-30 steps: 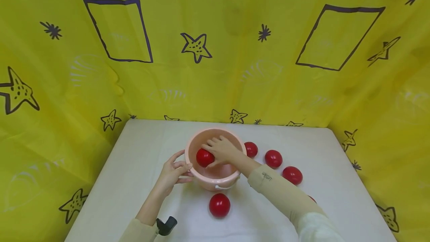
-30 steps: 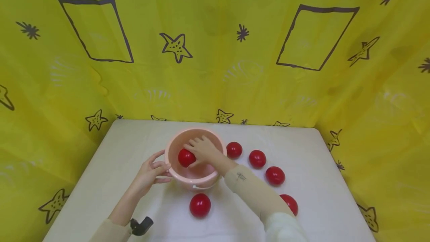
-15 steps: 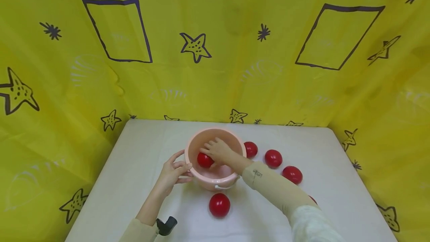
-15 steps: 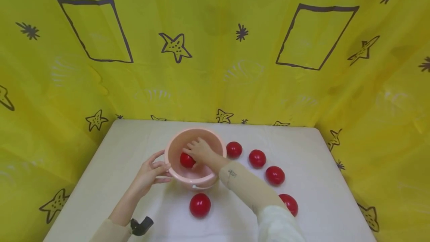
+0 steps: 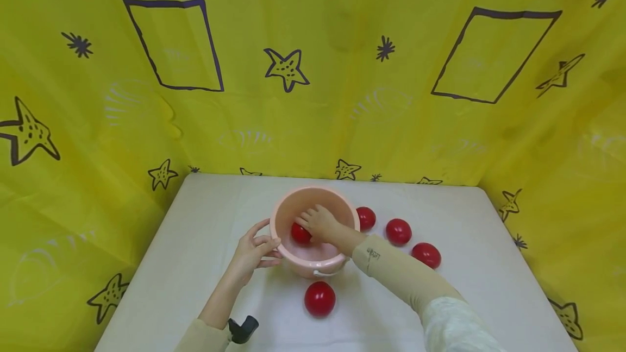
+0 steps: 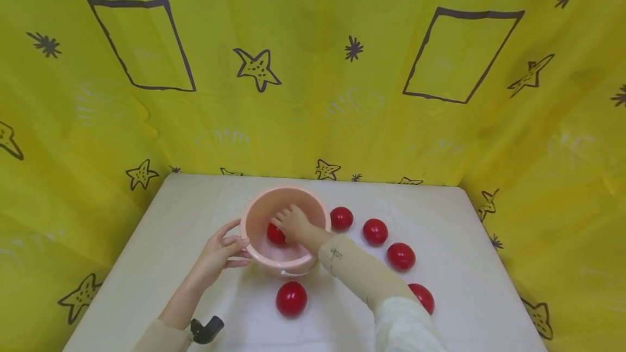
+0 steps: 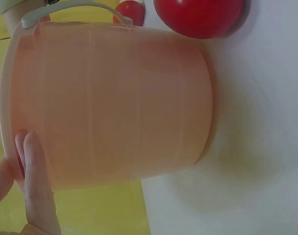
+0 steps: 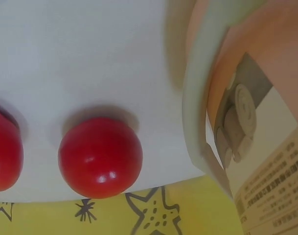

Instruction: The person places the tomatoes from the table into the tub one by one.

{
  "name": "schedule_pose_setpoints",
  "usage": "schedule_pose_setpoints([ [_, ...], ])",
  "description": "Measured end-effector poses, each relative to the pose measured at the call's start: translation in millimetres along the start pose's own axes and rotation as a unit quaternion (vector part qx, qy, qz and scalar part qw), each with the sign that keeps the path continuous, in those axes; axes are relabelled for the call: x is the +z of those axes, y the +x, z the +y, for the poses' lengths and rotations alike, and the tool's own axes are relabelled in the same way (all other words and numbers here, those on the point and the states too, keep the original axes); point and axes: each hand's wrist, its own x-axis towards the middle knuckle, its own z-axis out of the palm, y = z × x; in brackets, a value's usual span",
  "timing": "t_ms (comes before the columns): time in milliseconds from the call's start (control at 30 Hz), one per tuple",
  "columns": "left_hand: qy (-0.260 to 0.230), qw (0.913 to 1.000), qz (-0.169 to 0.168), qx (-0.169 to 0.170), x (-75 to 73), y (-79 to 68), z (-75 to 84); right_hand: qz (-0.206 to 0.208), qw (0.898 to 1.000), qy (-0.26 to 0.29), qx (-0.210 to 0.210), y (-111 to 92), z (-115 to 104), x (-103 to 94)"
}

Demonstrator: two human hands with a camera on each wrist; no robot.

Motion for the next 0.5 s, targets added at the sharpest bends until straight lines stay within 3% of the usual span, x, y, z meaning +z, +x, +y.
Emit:
schedule_pose_setpoints([
  [267, 0.0, 1.0, 0.003, 0.0, -0.5, 0.0, -0.5, -0.017, 1.0, 0.021, 0.009, 0.4, 1.8, -0.9],
  [367, -0.003, 1.0, 0.002, 0.002, -0.7, 0.2, -0.3, 0.001, 0.999, 0.038, 0.009, -2.3, 4.4, -3.2],
  [500, -0.002, 1.0, 0.001, 0.002, -0.5, 0.4, 0.2, 0.04, 0.994, 0.105, 0.012, -7.6, 9.7, -8.3],
])
